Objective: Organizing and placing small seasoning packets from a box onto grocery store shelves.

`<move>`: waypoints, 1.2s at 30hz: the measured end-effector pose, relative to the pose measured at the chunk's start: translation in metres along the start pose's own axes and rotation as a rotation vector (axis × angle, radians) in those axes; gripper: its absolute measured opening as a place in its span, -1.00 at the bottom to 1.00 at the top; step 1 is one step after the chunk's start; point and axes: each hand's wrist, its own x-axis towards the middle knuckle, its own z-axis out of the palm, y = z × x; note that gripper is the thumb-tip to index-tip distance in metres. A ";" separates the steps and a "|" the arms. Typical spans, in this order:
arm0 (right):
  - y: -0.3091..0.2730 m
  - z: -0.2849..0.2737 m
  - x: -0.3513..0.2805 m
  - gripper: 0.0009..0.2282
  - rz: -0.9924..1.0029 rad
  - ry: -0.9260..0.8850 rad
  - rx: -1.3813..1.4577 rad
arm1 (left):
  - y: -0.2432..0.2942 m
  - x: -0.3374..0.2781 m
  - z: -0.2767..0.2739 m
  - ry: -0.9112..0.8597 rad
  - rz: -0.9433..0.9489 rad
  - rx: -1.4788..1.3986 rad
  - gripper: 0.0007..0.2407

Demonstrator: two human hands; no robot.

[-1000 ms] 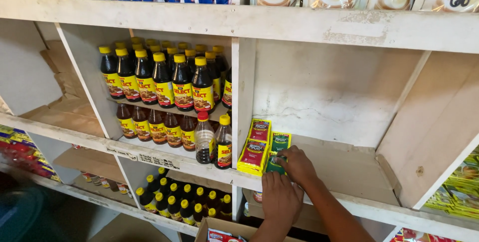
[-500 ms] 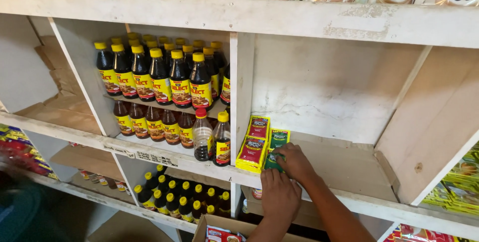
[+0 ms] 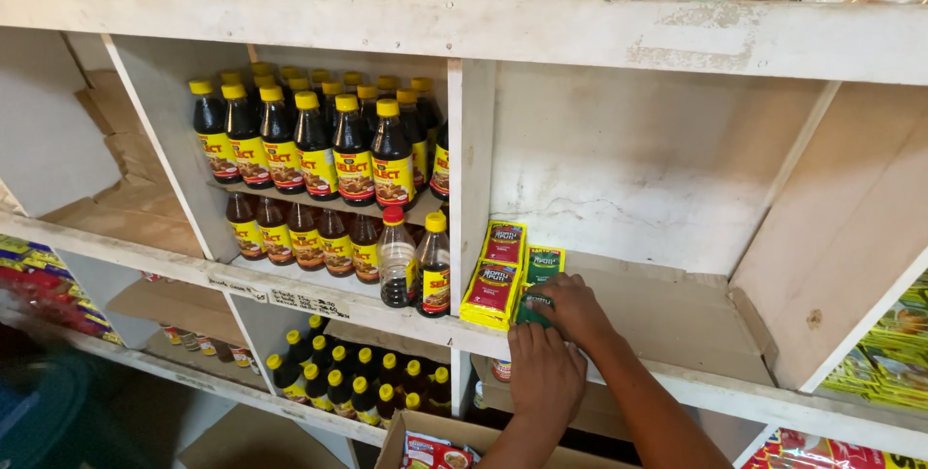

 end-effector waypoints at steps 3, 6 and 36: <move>0.000 0.000 0.001 -0.71 0.033 -0.024 -0.034 | -0.002 -0.003 -0.002 0.074 0.055 -0.008 -0.74; -0.005 -0.004 0.000 -0.71 0.040 -0.020 -0.007 | -0.006 -0.007 -0.001 0.154 0.096 -0.037 -0.76; 0.014 -0.002 -0.002 -0.72 0.095 0.319 0.387 | -0.006 -0.028 -0.034 0.363 0.260 -0.220 -0.78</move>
